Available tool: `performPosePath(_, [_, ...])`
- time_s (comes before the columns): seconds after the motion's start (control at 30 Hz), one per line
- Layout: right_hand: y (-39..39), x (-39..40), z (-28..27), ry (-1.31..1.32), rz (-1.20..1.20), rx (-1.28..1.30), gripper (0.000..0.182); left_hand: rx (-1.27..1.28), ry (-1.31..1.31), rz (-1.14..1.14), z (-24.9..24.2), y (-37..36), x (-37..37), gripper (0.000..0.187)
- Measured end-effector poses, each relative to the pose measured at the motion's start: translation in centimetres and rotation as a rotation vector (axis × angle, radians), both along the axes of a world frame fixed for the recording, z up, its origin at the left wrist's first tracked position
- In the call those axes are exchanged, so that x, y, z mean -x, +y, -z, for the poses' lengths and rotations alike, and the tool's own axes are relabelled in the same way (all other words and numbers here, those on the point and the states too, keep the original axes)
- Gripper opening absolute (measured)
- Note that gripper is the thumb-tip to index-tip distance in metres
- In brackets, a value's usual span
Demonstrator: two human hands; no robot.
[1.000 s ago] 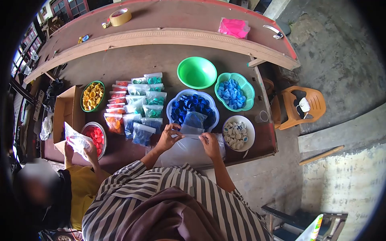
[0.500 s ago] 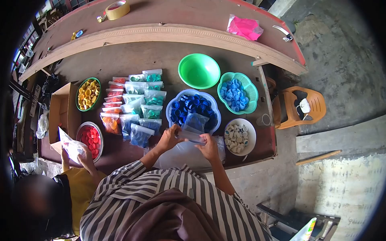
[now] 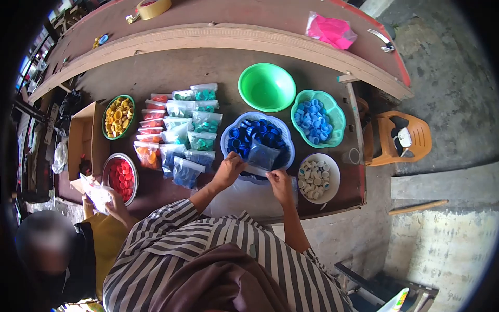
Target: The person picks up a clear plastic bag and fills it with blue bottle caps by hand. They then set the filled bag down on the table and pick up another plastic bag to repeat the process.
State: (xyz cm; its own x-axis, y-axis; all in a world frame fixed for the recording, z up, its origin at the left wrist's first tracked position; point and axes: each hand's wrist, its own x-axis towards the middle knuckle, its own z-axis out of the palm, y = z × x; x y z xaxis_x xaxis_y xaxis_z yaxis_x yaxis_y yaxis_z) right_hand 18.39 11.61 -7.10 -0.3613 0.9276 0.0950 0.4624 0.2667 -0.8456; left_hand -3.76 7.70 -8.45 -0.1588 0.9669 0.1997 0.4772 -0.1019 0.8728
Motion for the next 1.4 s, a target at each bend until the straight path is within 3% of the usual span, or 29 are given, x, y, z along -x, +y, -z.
performPosePath(0.03, [0.0,0.2,-0.3,0.009,0.022,0.087,0.018,0.047,0.010,-0.014,0.5,0.1,-0.3,0.017])
performPosePath(0.07, [0.2,0.5,-0.6,0.016,0.043,0.171,0.017,0.033,0.068,-0.040,0.9,0.1,-0.7,0.031])
performPosePath(0.13, [0.7,0.6,-0.5,0.024,0.055,0.256,0.017,-0.114,0.245,-0.041,-2.1,-0.2,-0.8,0.051])
performPosePath(0.17, [1.1,0.4,-0.2,0.107,0.053,0.299,0.016,-0.112,0.250,-0.051,-3.6,-0.3,-0.8,0.051])
performPosePath(0.23, [1.4,0.6,-0.7,0.192,0.036,0.353,0.018,-0.182,0.480,0.242,-5.4,-0.6,-0.8,0.063])
performPosePath(0.33, [1.8,0.8,-1.2,0.344,-0.012,0.449,0.021,-0.100,0.688,0.354,-3.0,0.8,-1.1,0.065])
performPosePath(0.37, [2.0,0.9,-1.5,0.346,-0.020,0.442,0.021,-0.222,0.743,0.259,-2.0,1.3,-1.2,0.061])
performPosePath(0.53, [2.0,1.8,-5.0,0.493,-0.077,0.543,0.022,-0.220,0.654,0.276,-5.9,1.4,0.5,0.051])
performPosePath(0.6, [1.3,2.3,-6.6,0.519,-0.124,0.560,0.023,-0.032,0.551,0.320,-7.9,0.2,2.0,0.047])
performPosePath(0.7, [0.5,2.8,-7.5,0.535,-0.248,0.616,0.026,-0.041,0.483,0.222,-8.4,-2.7,6.3,0.040])
performPosePath(0.73, [0.2,2.9,-7.3,0.543,-0.251,0.617,0.026,0.232,0.309,0.189,-9.1,-3.6,8.1,0.035])
performPosePath(0.8, [-0.3,3.0,-6.8,0.460,-0.199,0.575,0.022,0.210,0.363,0.098,-8.3,-6.3,12.6,0.036])
performPosePath(0.9, [-0.9,2.4,-5.3,0.433,-0.186,0.572,0.021,0.455,0.457,-0.155,-11.6,-10.0,16.2,0.026])
performPosePath(1.07, [-1.4,0.9,-3.9,0.415,-0.162,0.605,0.021,0.756,0.593,-0.275,-7.1,-13.6,21.7,0.029])
performPosePath(1.3, [-0.9,-0.8,-2.3,0.387,-0.080,0.601,0.022,0.702,0.327,0.125,0.4,-11.5,24.3,0.039])
performPosePath(1.4, [-0.9,-1.2,-1.7,0.356,-0.047,0.574,0.023,0.550,0.393,-0.007,1.6,-11.3,23.5,0.040])
